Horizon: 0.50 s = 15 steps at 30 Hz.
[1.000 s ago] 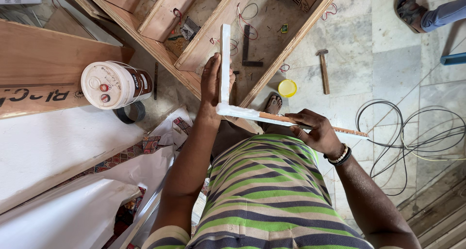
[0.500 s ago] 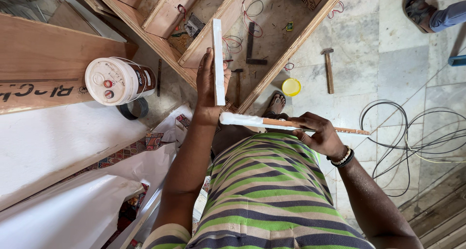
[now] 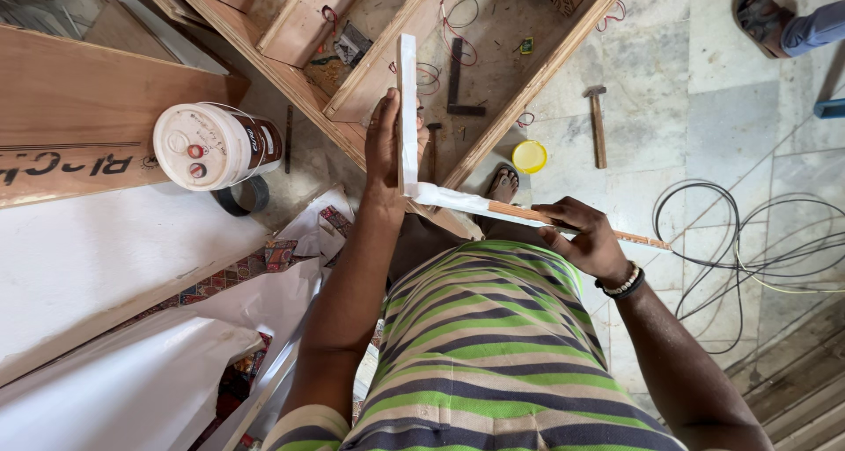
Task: The person constructs a wooden storage unit by hammering nails into plywood panels, applying adhesive, and assembling smaller wooden support pieces.
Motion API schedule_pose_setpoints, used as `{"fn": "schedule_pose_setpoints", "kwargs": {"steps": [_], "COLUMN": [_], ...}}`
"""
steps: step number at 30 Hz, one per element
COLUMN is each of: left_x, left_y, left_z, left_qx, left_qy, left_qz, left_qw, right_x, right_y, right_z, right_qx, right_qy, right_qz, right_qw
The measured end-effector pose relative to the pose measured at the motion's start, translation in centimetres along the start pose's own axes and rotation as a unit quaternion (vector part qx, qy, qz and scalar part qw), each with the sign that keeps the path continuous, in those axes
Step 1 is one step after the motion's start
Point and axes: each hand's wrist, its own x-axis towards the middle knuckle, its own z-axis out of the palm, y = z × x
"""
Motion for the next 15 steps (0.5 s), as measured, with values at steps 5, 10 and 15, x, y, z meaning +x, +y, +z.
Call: {"fn": "schedule_pose_setpoints", "kwargs": {"steps": [5, 10, 15], "left_x": [-0.9, -1.3, -1.8], "left_y": [-1.5, -3.2, -3.6], "left_z": [-0.4, -0.9, -2.1], "left_qx": [0.072, 0.042, 0.033], "left_qy": [-0.041, -0.062, 0.008], "left_qz": [0.016, -0.021, -0.008], "left_qw": [0.996, 0.997, 0.999], "right_x": [1.7, 4.4, 4.0], "right_y": [-0.2, -1.0, -1.3], "right_z": [0.1, 0.6, 0.7], "right_qx": [-0.017, 0.002, -0.019], "right_qy": [0.059, 0.09, 0.05], "right_qz": [0.024, 0.032, 0.015], "right_qw": [0.998, 0.995, 0.998]}}
